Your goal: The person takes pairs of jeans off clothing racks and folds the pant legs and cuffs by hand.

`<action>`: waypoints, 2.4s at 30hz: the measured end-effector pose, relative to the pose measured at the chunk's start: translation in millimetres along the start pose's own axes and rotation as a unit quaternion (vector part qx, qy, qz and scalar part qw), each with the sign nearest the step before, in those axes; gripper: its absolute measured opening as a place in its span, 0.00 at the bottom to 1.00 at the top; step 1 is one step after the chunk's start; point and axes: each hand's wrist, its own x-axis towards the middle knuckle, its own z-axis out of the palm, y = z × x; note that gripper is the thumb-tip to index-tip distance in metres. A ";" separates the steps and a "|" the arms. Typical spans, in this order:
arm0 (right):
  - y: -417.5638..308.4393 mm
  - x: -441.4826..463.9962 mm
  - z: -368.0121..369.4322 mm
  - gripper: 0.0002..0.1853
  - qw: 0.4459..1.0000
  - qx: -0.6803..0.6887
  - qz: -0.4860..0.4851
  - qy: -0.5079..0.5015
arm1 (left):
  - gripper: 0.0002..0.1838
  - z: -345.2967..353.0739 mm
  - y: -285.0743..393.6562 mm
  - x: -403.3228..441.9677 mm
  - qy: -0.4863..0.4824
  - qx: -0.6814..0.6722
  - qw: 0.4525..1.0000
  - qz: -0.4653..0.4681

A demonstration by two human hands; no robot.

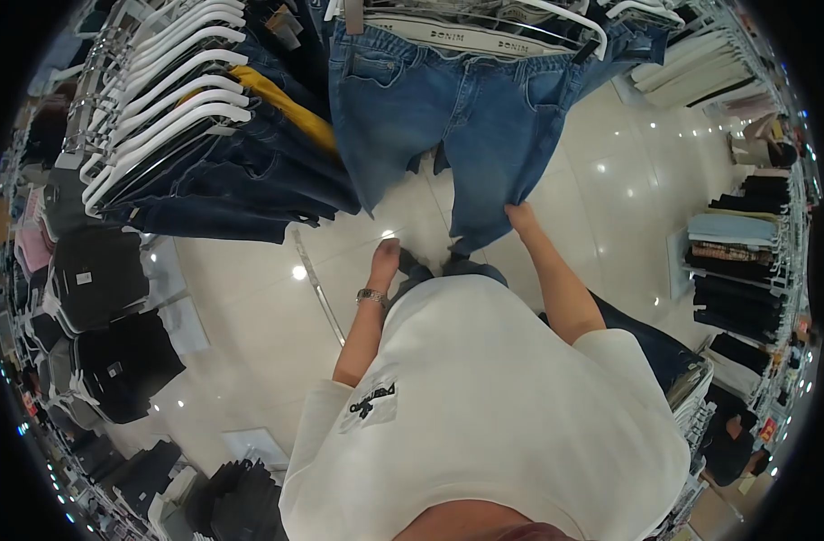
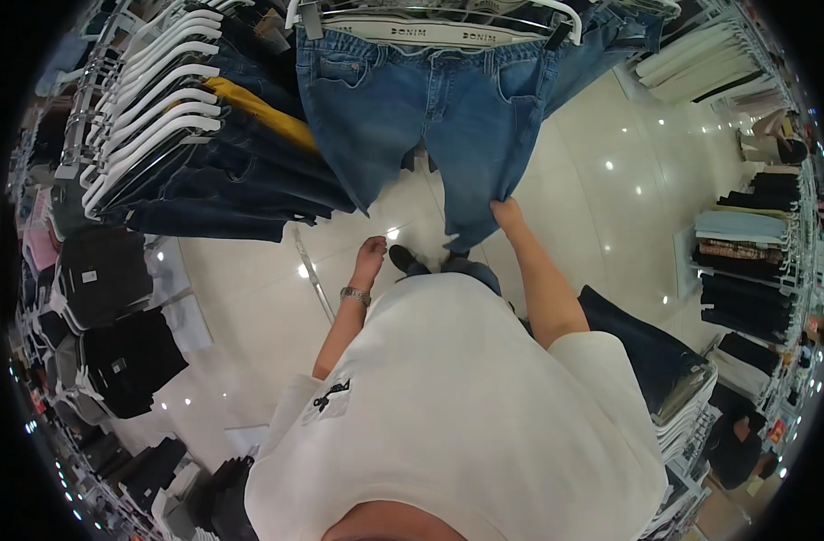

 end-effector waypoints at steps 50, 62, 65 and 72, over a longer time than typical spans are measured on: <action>112.0 -82.6 -128.1 0.24 0.995 0.042 -0.083 -0.044 | 0.17 196.0 245.7 -156.4 -0.242 -0.203 0.943 -0.104; 72.7 -101.9 -132.7 0.21 0.897 0.415 -0.005 -0.151 | 0.20 154.9 208.8 -127.5 -0.025 -0.294 0.955 -0.020; 42.7 -113.9 -140.5 0.24 0.876 0.460 0.006 -0.146 | 0.21 153.2 210.8 -124.8 -0.020 -0.299 0.954 -0.012; -18.8 -133.9 -159.3 0.24 0.831 0.525 0.043 -0.181 | 0.24 141.2 230.3 -119.3 -0.067 -0.360 0.930 -0.029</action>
